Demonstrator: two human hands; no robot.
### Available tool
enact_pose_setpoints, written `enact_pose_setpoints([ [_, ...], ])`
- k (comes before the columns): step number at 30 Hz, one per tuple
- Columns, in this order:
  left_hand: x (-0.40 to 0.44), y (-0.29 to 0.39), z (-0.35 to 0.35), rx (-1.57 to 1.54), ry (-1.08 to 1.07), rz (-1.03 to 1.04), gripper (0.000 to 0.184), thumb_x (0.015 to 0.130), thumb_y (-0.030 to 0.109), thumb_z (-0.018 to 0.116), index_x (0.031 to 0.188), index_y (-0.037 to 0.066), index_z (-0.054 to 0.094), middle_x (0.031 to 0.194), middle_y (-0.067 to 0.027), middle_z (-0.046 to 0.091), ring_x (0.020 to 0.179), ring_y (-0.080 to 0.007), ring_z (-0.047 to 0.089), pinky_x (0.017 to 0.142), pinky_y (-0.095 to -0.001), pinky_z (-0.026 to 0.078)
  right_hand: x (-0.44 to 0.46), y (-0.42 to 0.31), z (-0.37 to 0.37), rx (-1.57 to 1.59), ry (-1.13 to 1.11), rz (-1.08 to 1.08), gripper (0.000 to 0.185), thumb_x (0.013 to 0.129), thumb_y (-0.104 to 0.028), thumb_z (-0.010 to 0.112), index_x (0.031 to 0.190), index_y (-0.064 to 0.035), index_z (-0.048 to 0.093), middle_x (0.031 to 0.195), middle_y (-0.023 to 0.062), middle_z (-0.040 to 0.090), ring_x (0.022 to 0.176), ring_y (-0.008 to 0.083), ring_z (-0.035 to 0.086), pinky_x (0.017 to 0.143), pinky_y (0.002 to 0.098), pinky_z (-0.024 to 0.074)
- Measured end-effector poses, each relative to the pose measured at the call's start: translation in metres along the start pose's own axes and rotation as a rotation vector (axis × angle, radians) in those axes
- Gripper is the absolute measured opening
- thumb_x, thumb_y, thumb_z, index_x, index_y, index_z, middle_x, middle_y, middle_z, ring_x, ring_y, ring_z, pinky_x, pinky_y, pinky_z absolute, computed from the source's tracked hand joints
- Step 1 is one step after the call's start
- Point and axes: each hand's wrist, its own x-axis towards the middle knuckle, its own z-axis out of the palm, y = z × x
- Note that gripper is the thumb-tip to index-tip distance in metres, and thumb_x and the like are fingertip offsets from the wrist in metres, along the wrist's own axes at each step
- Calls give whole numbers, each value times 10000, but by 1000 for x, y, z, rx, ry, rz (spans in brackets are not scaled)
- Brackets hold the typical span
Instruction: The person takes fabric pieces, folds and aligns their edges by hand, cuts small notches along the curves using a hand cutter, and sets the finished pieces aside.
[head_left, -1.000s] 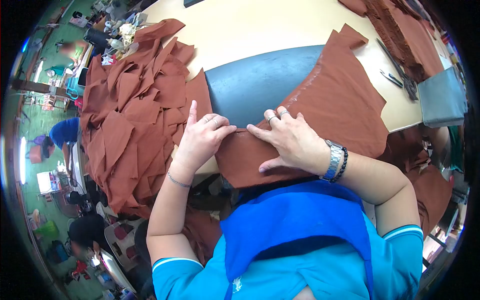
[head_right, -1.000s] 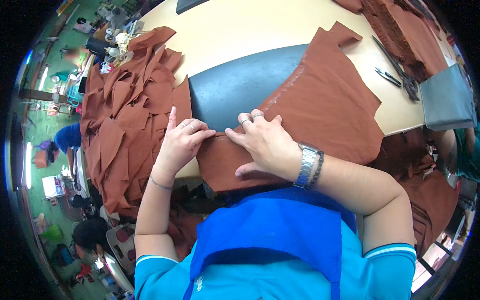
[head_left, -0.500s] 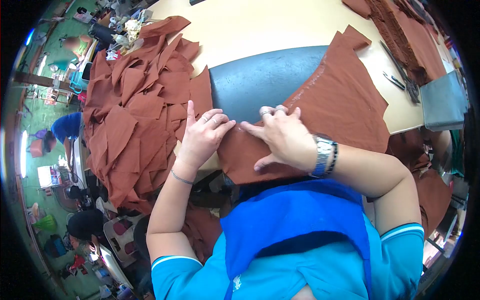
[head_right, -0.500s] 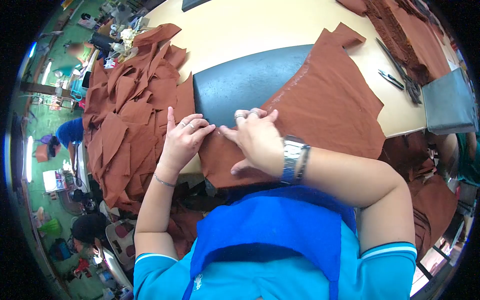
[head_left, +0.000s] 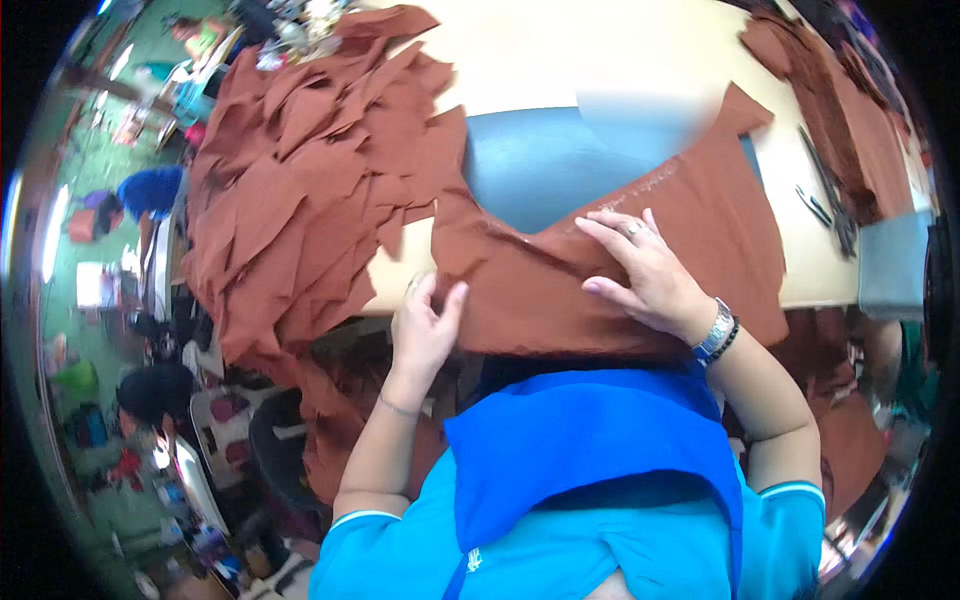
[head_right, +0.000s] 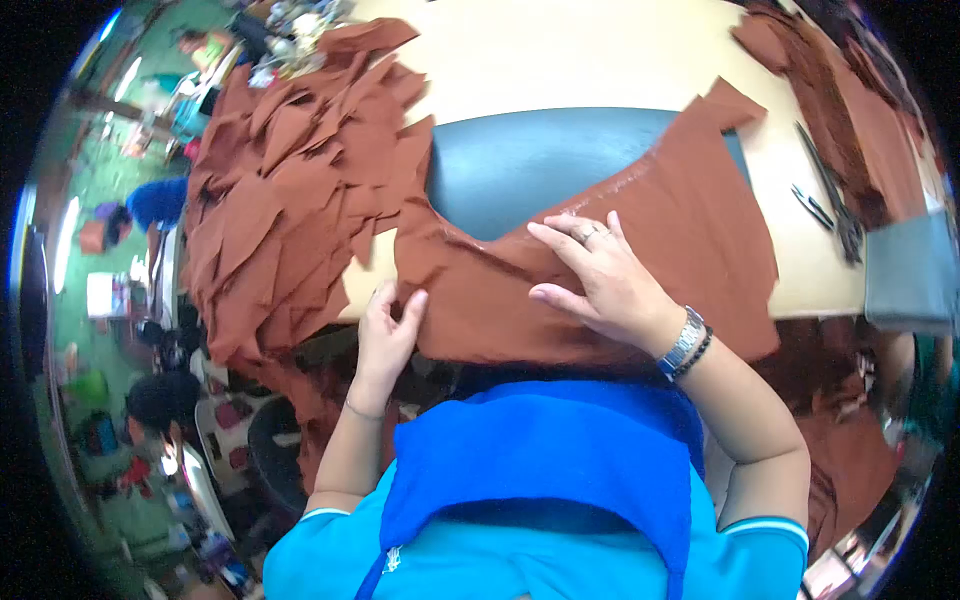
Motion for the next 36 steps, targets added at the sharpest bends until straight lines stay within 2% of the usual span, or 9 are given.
enact_pose_setpoints([
  [5, 3, 0, -72, -1254, 422, -253, 423, 1043, 297, 500, 1328, -8, 567, 1304, -95, 635, 1206, -228, 595, 1062, -382, 450, 30, 1, -27, 0, 147, -137, 393, 932, -192, 665, 1299, -59, 616, 1242, 145, 647, 1218, 334, 567, 1072, 420, 418],
  [11, -79, -59, -292, -856, 1162, -176, 433, 1014, 247, 421, 1300, -26, 598, 1305, -173, 641, 1197, -311, 621, 1063, -453, 460, 29, 92, -25, 24, 216, 49, 317, 1049, -195, 510, 1281, -14, 625, 1273, 131, 645, 1226, 247, 576, 1083, 371, 399],
  [16, -279, -232, -482, -807, 1587, -185, 395, 975, 246, 475, 1222, -19, 632, 1300, -178, 636, 1151, -339, 637, 1023, -469, 486, 22, 100, -22, 46, 162, 69, 331, 1057, -224, 497, 1271, -13, 635, 1236, 125, 661, 1223, 249, 581, 1128, 388, 349],
  [23, -347, -136, -480, 317, 2281, -168, 289, 911, 135, 493, 1001, -95, 644, 1053, -201, 693, 947, -340, 653, 855, -432, 501, 24, 100, -21, -90, 144, -9, 296, 1053, -188, 510, 1237, -2, 647, 1218, 126, 653, 1174, 238, 589, 1049, 346, 427],
  [27, -292, -122, -437, 1131, 1570, -310, 410, 1000, 209, 448, 1277, -63, 580, 1179, -262, 665, 1039, -391, 643, 963, -463, 471, 24, 85, -23, -94, 176, -42, 260, 1039, -181, 526, 1180, -7, 658, 1152, 132, 658, 1098, 258, 601, 1002, 353, 447],
  [29, -240, -121, -383, 950, 1218, -519, 415, 993, 221, 444, 1273, -61, 565, 1307, -315, 575, 1164, -392, 595, 1013, -460, 447, 25, 76, -25, -12, 204, -37, 204, 1001, -142, 574, 1135, -20, 667, 1116, 126, 672, 1057, 293, 596, 980, 382, 436],
  [33, -204, -268, -267, 883, 531, -808, 328, 1009, 252, 412, 1060, -9, 603, 1035, -303, 666, 933, -459, 662, 740, -558, 537, 24, 71, -26, 15, 217, 4, 189, 997, -166, 589, 1112, -45, 677, 1109, 115, 672, 1064, 291, 599, 1026, 409, 406],
  [34, -204, -298, -225, 1020, 149, -522, 392, 1030, 278, 385, 1058, -43, 608, 1036, -306, 666, 920, -468, 663, 772, -577, 530, 24, 70, -27, 36, 212, 13, 189, 993, -169, 593, 1111, -50, 680, 1105, 112, 672, 1068, 291, 600, 1046, 433, 395],
  [36, -212, -377, -111, 651, 151, -795, 429, 1063, 323, 351, 1242, -15, 544, 1185, -253, 580, 1060, -382, 591, 905, -502, 462, 23, 69, -27, 20, 219, 9, 188, 980, -177, 606, 1105, -62, 687, 1097, 111, 671, 1082, 295, 606, 1103, 517, 350],
])
